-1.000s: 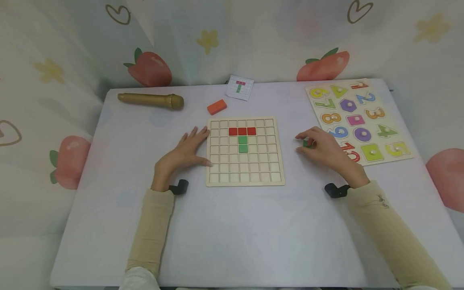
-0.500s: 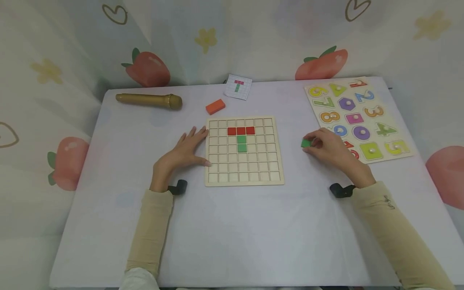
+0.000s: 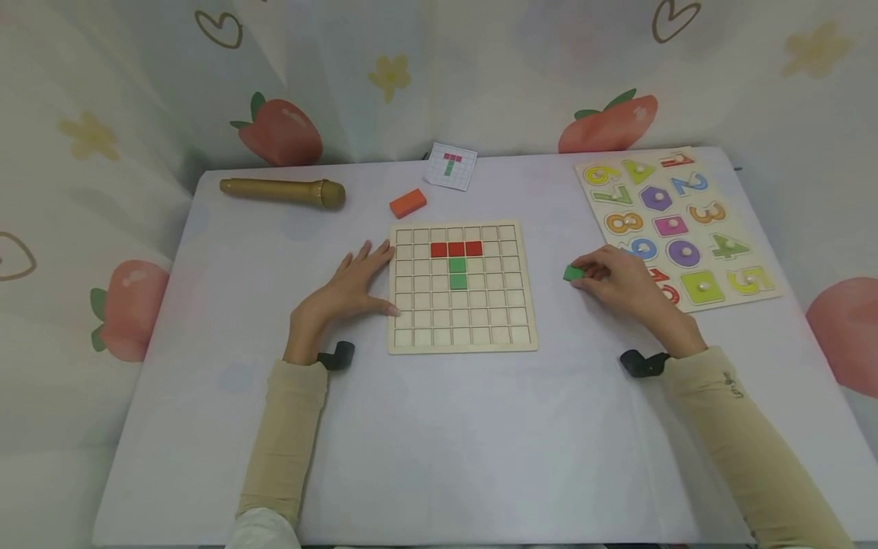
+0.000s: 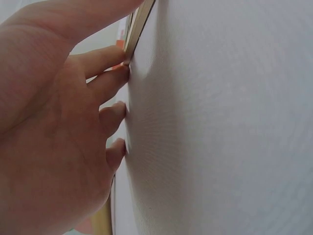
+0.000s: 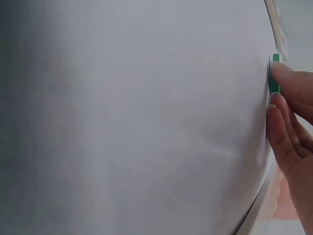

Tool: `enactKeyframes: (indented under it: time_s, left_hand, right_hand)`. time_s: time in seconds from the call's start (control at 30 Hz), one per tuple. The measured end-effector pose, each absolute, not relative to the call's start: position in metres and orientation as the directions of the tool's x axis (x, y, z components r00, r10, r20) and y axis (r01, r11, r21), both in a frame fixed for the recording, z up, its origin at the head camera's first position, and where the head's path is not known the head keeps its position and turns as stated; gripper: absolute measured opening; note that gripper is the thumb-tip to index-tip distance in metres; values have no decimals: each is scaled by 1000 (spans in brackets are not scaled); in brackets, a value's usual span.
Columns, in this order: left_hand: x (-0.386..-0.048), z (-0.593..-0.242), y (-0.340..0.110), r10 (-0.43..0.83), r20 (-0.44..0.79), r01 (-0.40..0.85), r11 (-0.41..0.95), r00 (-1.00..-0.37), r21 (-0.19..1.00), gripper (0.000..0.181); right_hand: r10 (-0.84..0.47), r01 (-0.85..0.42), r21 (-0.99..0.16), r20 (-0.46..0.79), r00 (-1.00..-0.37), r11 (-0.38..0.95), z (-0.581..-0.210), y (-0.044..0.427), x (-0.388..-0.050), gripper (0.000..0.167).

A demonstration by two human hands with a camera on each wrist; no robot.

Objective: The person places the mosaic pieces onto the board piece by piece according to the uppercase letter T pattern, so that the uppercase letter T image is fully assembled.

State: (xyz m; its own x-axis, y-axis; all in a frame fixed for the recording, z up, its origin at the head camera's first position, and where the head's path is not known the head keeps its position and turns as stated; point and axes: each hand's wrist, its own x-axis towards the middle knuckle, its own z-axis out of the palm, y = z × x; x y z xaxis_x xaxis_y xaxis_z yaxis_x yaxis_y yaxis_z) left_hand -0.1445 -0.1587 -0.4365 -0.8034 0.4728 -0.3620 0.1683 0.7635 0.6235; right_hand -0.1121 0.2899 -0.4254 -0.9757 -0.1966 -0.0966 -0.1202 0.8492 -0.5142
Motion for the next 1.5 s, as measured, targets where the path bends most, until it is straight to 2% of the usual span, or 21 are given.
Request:
enactKeyframes:
  time_s: [0.37,0.8,1.07,1.5]
  left_hand:
    - [-144,-436,-158,476,-353,172,758,-806,630,115]
    - [-145,-439,-159,467,-357,171,768,-809,617,115]
    - [-146,-438,-159,466,-358,168,767,-809,619,114]
    - [-146,-438,-157,474,-355,179,766,-806,617,114]
  right_hand:
    - [-197,-97,-600,-103,-975,794,-423,276,-110,30]
    - [-313,-189,-644,-83,-946,742,-422,239,-116,30]
    - [-387,-269,-670,-29,-922,692,-421,217,-114,29]
    - [-513,-341,-708,-35,-858,618,-416,179,-119,29]
